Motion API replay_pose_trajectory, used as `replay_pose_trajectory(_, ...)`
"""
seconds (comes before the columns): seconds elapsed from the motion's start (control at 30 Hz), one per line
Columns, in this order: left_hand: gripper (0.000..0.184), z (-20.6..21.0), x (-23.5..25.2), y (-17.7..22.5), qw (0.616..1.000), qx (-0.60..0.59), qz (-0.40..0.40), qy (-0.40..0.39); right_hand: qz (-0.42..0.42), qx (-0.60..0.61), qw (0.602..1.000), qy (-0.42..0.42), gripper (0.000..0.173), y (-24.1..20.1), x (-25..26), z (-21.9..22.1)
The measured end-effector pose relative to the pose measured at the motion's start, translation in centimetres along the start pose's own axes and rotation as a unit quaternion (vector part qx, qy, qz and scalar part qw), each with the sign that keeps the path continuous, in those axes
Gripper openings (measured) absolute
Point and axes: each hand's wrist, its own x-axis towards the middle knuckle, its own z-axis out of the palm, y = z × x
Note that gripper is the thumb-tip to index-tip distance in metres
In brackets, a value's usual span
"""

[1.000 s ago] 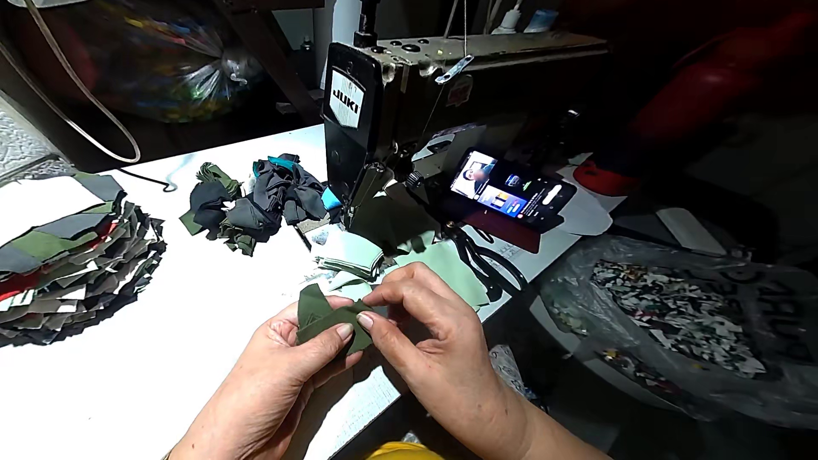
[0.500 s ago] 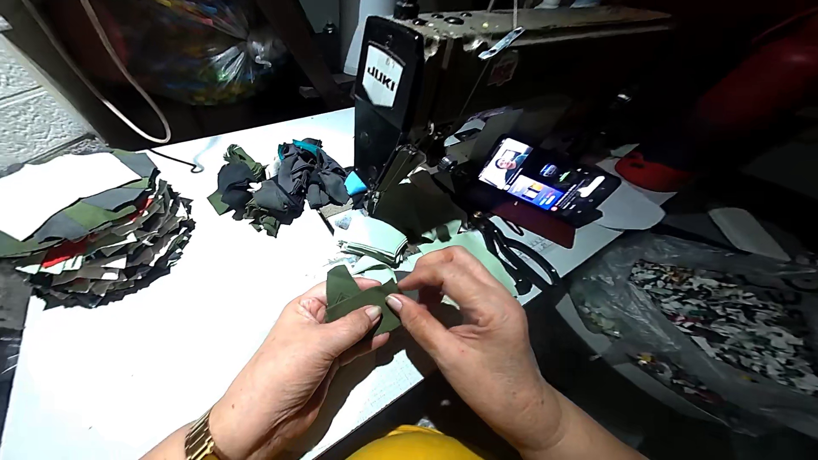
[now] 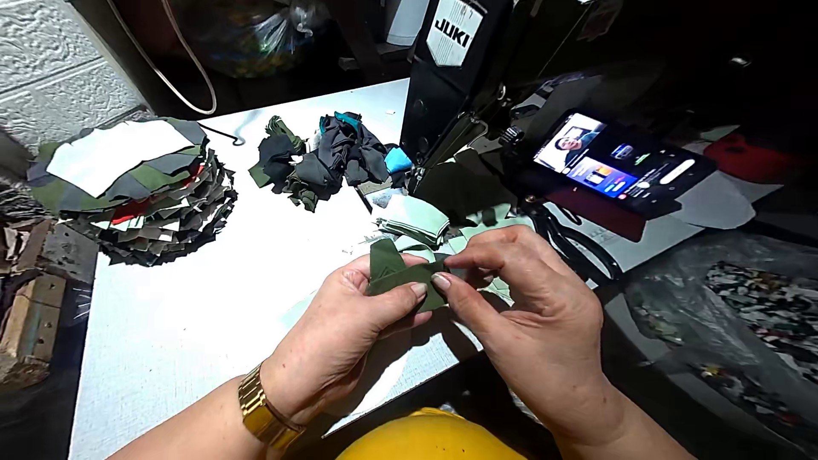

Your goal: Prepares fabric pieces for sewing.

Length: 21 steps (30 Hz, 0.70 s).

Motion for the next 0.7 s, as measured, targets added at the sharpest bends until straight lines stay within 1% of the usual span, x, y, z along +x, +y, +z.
replay_pose_trajectory(0.07,0.026,0.00,-0.03,-0.02,1.000,0.000,-0.003,0.001,-0.007,0.000,1.000,-0.002,0.007,-0.01,-0.04,0.03)
replay_pose_trajectory(0.13,0.027,0.09,-0.07,0.00,1.000,0.000,-0.006,0.005,-0.008,-0.002,1.000,-0.003,0.007,0.03,-0.04,0.00)
replay_pose_trajectory(0.23,0.026,0.03,-0.05,0.02,1.000,0.004,-0.003,0.005,0.014,0.007,1.000,-0.004,0.013,0.15,-0.02,-0.06)
replay_pose_trajectory(0.3,0.026,-0.01,-0.04,-0.02,1.000,0.006,0.000,0.004,0.028,0.020,0.999,-0.004,0.014,0.37,-0.02,-0.06)
replay_pose_trajectory(0.4,0.025,-0.06,-0.02,-0.08,1.000,0.007,0.000,-0.003,0.023,0.024,0.999,-0.011,0.008,0.28,-0.01,-0.10)
replay_pose_trajectory(0.47,0.025,-0.12,-0.02,-0.13,1.000,0.007,0.003,-0.006,0.014,0.026,0.999,-0.012,0.008,0.20,0.00,-0.08)
replay_pose_trajectory(0.53,0.024,-0.17,0.02,-0.16,1.000,0.007,0.007,-0.010,0.018,0.024,1.000,-0.010,0.011,0.22,0.00,-0.09)
replay_pose_trajectory(0.6,0.024,-0.18,0.02,-0.17,1.000,0.006,0.009,-0.012,0.034,0.023,0.999,-0.014,0.018,0.31,0.00,-0.17)
replay_pose_trajectory(0.63,0.024,-0.17,0.00,-0.17,1.000,0.007,0.010,-0.011,0.041,0.026,0.999,-0.015,0.018,0.33,0.01,-0.19)
replay_pose_trajectory(0.7,0.024,-0.16,0.01,-0.18,1.000,0.010,0.010,-0.010,0.043,0.031,0.998,-0.017,0.012,0.29,0.00,-0.21)
